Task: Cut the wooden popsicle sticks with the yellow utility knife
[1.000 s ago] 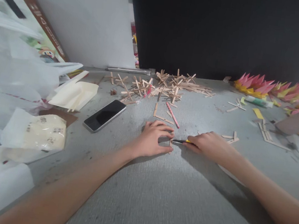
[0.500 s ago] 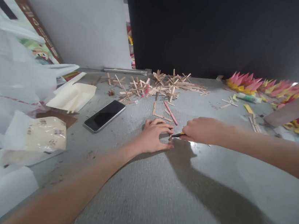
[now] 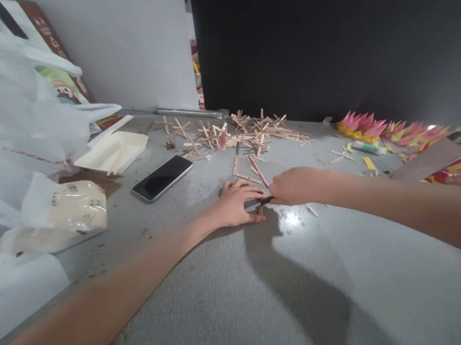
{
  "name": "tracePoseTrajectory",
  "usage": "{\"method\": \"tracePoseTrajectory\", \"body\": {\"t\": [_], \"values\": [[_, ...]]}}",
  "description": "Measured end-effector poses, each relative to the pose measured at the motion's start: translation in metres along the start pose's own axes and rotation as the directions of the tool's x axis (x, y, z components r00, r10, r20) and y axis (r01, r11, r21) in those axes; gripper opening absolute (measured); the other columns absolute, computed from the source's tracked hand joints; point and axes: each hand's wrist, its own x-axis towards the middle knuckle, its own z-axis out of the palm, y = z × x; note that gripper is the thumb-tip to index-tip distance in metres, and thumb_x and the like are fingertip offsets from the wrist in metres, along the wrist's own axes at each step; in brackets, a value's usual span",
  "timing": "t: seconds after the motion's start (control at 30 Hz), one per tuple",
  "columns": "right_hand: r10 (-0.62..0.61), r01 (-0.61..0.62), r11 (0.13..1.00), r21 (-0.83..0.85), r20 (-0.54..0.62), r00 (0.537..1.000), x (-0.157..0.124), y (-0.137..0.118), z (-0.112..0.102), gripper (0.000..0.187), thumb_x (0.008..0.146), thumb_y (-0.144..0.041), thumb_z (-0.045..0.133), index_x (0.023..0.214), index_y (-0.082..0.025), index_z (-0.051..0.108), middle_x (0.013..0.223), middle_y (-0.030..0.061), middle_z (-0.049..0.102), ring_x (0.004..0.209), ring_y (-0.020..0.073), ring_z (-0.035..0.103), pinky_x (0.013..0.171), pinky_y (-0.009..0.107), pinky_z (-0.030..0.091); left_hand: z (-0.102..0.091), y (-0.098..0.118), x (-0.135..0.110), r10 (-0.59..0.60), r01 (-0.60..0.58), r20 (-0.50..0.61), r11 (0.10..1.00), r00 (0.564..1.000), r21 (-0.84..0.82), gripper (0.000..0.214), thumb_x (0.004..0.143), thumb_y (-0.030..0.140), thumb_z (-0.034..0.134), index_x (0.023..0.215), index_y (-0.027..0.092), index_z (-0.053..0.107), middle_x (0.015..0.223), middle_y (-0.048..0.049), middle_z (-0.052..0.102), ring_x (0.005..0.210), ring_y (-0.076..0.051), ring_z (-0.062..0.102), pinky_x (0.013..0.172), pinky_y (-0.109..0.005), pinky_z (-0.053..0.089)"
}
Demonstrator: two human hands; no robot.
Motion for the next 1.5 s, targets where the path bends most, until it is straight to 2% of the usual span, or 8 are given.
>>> {"method": "tracePoseTrajectory", "body": {"t": [0.1, 0.2, 0.37, 0.53, 0.7, 1.07, 1.27, 1.5], "values": [[-0.057, 0.06, 0.998, -0.013, 0.156, 0.986, -0.01, 0.014, 0.014, 0.04, 0.103, -0.042, 0.054, 0.076, -0.018, 0.07, 0.059, 0.0039, 0.062, 0.052, 0.0156, 0.054, 0.056, 0.03, 0.036, -0.001, 0.002, 0.0, 0.001, -0.001, 0.001, 1.0, 1.0, 0.018, 0.07, 0.081, 0.066, 0.082, 0.141, 0.033, 0.069, 0.151, -0.0089, 0.065, 0.146, -0.038, 0.045, 0.119, -0.061, 0.03], [-0.008, -0.093, 0.944, 0.318, 0.303, 0.953, -0.017, 0.025, 0.027, 0.052, 0.107, -0.053, 0.044, 0.068, -0.021, 0.056, 0.05, -0.001, 0.048, 0.042, 0.0127, 0.042, 0.049, 0.029, 0.032, -0.002, 0.005, 0.0, -0.016, 0.016, 0.001, 0.999, 1.0, 0.04, 0.072, 0.082, 0.06, 0.084, 0.145, 0.03, 0.066, 0.157, -0.0104, 0.059, 0.149, -0.038, 0.043, 0.12, -0.061, 0.03], [-0.129, -0.411, 0.537, 0.737, 0.554, 0.823, -0.025, 0.037, 0.045, 0.063, 0.094, -0.081, 0.052, 0.07, -0.025, 0.042, 0.049, -0.0088, 0.034, 0.038, 0.0075, 0.027, 0.04, 0.024, 0.024, -0.002, 0.006, -0.001, -0.023, 0.023, -0.022, 1.0, 0.999, -0.001, 0.069, 0.078, 0.058, 0.088, 0.137, 0.027, 0.068, 0.153, -0.0109, 0.061, 0.147, -0.037, 0.046, 0.12, -0.059, 0.032], [0.048, -0.325, 0.38, 0.866, 0.332, 0.942, -0.028, 0.04, 0.064, 0.06, 0.093, -0.08, 0.057, 0.077, -0.024, 0.046, 0.052, -0.0084, 0.042, 0.037, 0.0079, 0.036, 0.039, 0.023, 0.031, 0.002, 0.006, -0.002, -0.101, 0.095, -0.123, 0.994, 0.987, -0.054, 0.059, 0.07, 0.05, 0.096, 0.116, 0.023, 0.07, 0.135, -0.0101, 0.067, 0.136, -0.035, 0.053, 0.115, -0.054, 0.037], [0.21, -0.153, 0.297, 0.943, 0.091, 0.973, -0.021, 0.043, 0.09, 0.057, 0.1, -0.077, 0.046, 0.08, -0.024, 0.047, 0.047, -0.0077, 0.043, 0.036, 0.0093, 0.038, 0.041, 0.023, 0.033, 0.002, 0.008, -0.004, -0.089, 0.081, -0.106, 0.994, 0.99, -0.078, 0.026, 0.086, 0.038, 0.086, 0.081, 0.021, 0.067, 0.105, -0.0053, 0.07, 0.119, -0.03, 0.058, 0.108, -0.048, 0.04], [0.462, -0.066, 0.447, 0.892, -0.167, 0.871, 0.004, 0.026, 0.087, 0.038, 0.106, -0.058, 0.041, 0.103, -0.022, 0.053, 0.05, -0.0069, 0.053, 0.039, 0.0133, 0.047, 0.046, 0.025, 0.033, 0.002, 0.008, -0.005, -0.256, 0.26, -0.22, 0.965, 0.941, -0.009, 0.026, 0.083, 0.035, 0.089, 0.096, 0.021, 0.072, 0.114, -0.0072, 0.07, 0.118, -0.032, 0.058, 0.102, -0.046, 0.041], [0.393, 0.084, 0.51, 0.856, -0.319, 0.862, 0.006, 0.018, 0.099, 0.031, 0.107, -0.045, 0.044, 0.13, -0.025, 0.043, 0.065, -0.009, 0.053, 0.047, 0.0123, 0.045, 0.051, 0.024, 0.034, 0.002, 0.005, -0.007, -0.318, 0.337, -0.222, 0.94, 0.922, 0.05, 0.011, 0.091, 0.021, 0.079, 0.082, 0.02, 0.072, 0.099, -0.0084, 0.073, 0.11, -0.032, 0.061, 0.097, -0.047, 0.041], [0.28, 0.354, 0.016, 0.935, -0.344, 0.896, 0.006, 0.011, 0.106, 0.042, 0.089, -0.037, 0.074, 0.116, -0.027, 0.043, 0.093, -0.0033, 0.06, 0.065, 0.0113, 0.054, 0.058, 0.026, 0.046, 0.01, -0.003, -0.005, -0.251, 0.237, -0.288, 0.968, 0.924, -0.084, 0.008, 0.095, 0.011, 0.069, 0.091, 0.018, 0.069, 0.092, -0.0046, 0.073, 0.091, -0.022, 0.064, 0.088, -0.037, 0.043]]}}
